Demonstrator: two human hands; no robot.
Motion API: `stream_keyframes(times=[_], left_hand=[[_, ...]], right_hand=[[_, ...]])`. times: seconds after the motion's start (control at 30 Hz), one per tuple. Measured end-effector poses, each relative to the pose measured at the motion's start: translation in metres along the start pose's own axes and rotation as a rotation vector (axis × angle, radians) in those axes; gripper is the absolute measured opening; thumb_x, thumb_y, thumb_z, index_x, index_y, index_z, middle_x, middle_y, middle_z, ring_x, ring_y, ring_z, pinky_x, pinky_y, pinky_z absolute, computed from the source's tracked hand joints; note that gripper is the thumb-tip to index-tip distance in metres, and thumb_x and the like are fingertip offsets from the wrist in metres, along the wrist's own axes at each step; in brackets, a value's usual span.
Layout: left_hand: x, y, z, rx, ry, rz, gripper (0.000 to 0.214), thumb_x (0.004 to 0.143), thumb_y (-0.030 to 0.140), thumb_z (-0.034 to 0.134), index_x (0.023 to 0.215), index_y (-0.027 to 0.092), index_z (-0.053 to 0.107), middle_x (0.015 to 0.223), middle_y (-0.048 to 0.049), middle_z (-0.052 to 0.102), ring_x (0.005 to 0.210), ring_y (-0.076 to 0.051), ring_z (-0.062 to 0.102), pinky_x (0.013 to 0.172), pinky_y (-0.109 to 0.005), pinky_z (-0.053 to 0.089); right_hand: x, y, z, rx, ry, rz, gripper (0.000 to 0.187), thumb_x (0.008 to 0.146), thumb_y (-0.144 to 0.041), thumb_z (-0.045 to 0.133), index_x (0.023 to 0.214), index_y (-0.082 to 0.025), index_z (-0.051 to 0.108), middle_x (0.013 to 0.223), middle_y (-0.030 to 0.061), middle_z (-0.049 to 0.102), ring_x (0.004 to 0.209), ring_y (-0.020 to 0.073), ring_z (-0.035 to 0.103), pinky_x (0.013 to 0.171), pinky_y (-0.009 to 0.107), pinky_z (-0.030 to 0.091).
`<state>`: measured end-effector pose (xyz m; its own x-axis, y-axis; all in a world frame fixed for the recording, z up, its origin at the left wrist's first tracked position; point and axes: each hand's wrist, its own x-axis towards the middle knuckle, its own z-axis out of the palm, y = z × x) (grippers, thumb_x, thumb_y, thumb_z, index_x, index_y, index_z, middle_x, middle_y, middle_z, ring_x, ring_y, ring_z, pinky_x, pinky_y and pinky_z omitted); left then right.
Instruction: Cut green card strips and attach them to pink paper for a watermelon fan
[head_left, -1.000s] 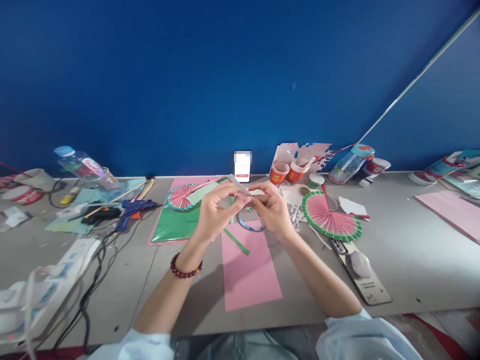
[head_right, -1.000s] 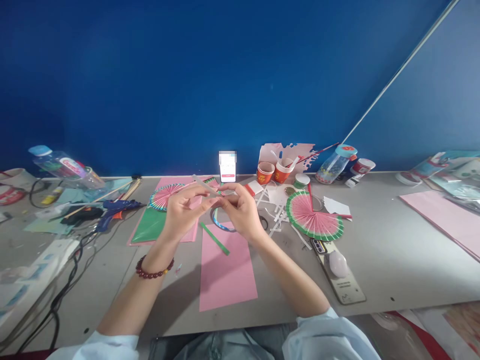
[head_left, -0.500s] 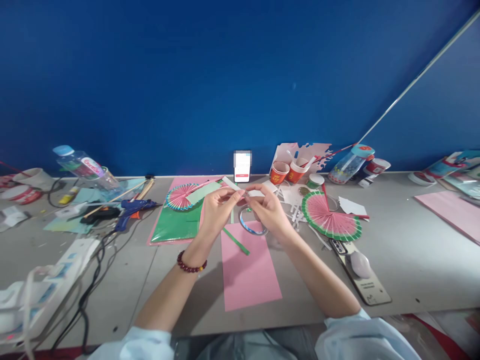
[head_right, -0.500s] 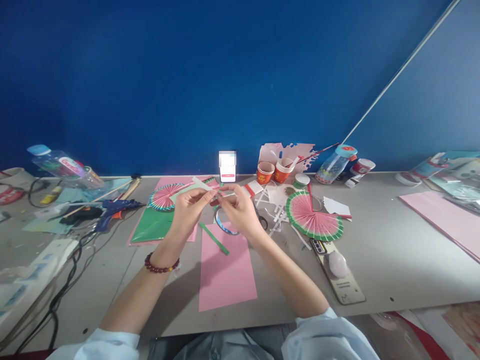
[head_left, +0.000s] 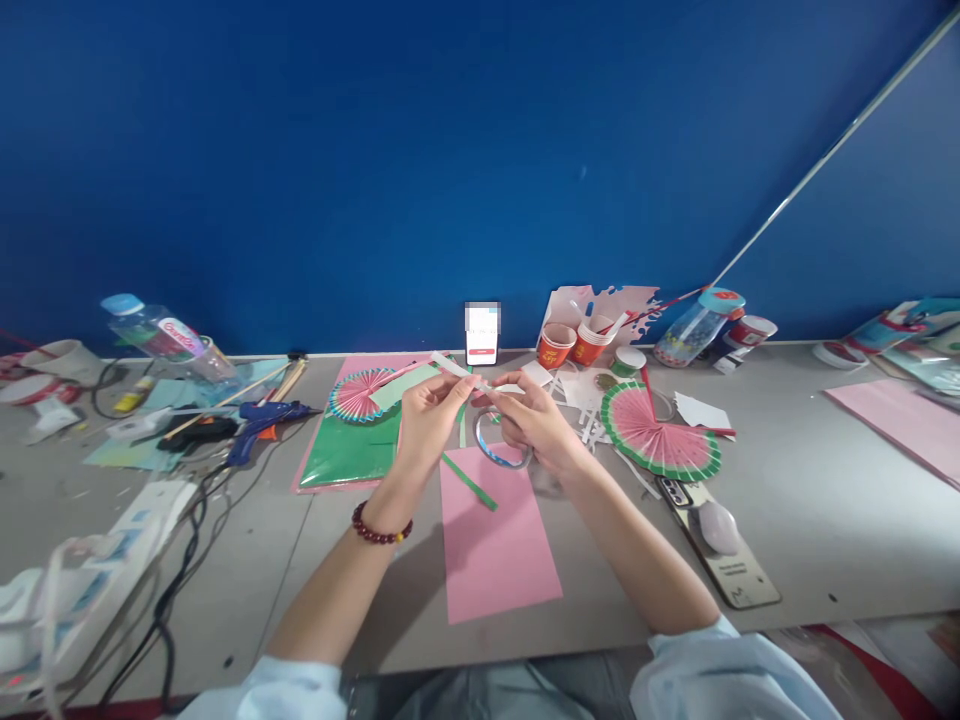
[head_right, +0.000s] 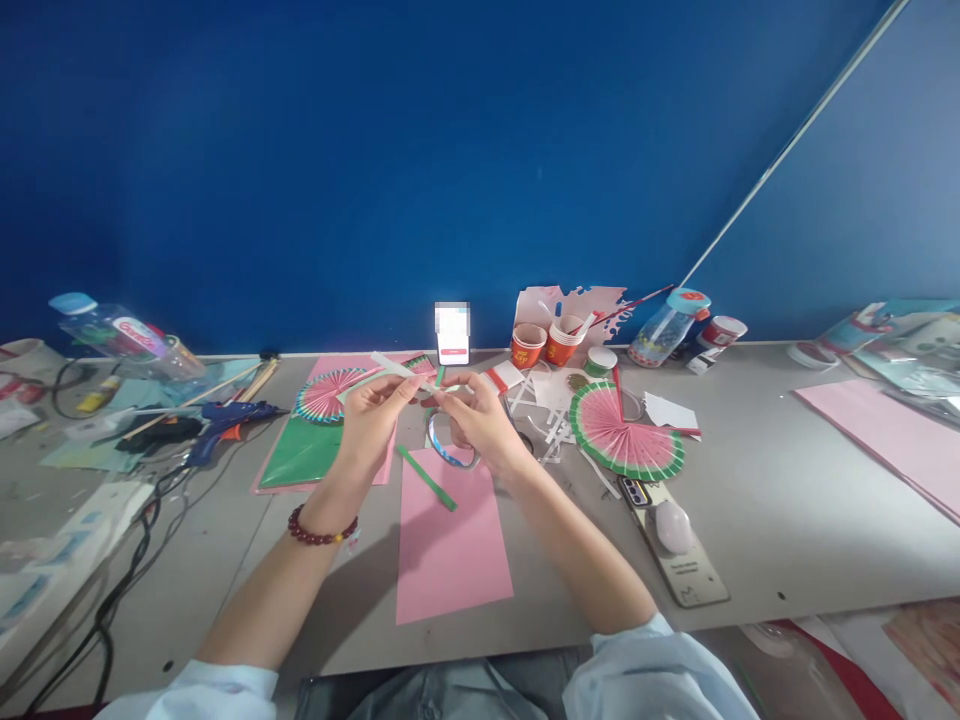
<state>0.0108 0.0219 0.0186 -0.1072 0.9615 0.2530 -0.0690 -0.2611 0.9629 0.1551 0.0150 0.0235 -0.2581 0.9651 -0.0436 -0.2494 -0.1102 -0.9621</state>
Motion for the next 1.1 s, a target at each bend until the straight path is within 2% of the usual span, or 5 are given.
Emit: stream_keyframes(times=[0.13,0.6,0.7,0.9,1.1], left_hand=[[0.003,-0.003,-0.004,0.024,0.041,0.002,0.02,0.07,0.039,0.075,0.07,0.019,0.073,0.065,-0.0002,0.067,0.061,-0.013,0.059,0.059,-0.025,0.047],[0.008,-0.006,-0.006,-0.036,0.021,-0.112,0.021,0.071,0.04,0.074,0.069,0.019,0.073,0.073,-0.003,0.071,0.07,-0.016,0.063,0.065,-0.028,0.049],[0.007,-0.004,-0.007,-0.028,0.007,-0.129,0.025,0.072,0.042,0.072,0.067,0.018,0.073,0.071,-0.0043,0.071,0.069,-0.017,0.063,0.064,-0.028,0.049],[0.007,-0.004,-0.007,0.008,-0.133,-0.163,0.028,0.073,0.043,0.069,0.076,0.016,0.074,0.078,-0.0065,0.072,0.075,-0.018,0.064,0.068,-0.028,0.048],[0.008,-0.011,-0.005,0.04,-0.06,-0.113,0.023,0.07,0.04,0.073,0.072,0.017,0.074,0.074,-0.0042,0.072,0.069,-0.016,0.062,0.066,-0.027,0.047]], right_hand=[[0.001,0.001,0.0,-0.007,-0.028,0.006,0.039,0.074,-0.045,0.07,0.098,-0.022,0.048,0.078,-0.0006,0.07,0.032,-0.0002,0.024,0.033,0.017,0.019],[0.004,0.002,-0.003,-0.128,0.002,0.035,0.037,0.077,-0.044,0.067,0.102,-0.019,0.06,0.087,0.0064,0.073,0.033,-0.001,0.023,0.032,0.018,0.014],[0.005,0.004,-0.005,-0.194,0.043,-0.02,0.04,0.076,-0.046,0.067,0.105,-0.019,0.06,0.085,0.0069,0.073,0.036,0.0015,0.034,0.034,0.018,0.018],[0.004,0.006,-0.008,-0.316,0.122,-0.079,0.036,0.078,-0.046,0.065,0.103,-0.021,0.061,0.079,0.0041,0.073,0.058,0.0127,0.059,0.044,0.02,0.034],[0.005,0.006,-0.007,-0.311,0.128,-0.107,0.029,0.079,-0.043,0.065,0.096,-0.021,0.057,0.08,0.0041,0.074,0.073,0.0181,0.067,0.058,0.025,0.044]])
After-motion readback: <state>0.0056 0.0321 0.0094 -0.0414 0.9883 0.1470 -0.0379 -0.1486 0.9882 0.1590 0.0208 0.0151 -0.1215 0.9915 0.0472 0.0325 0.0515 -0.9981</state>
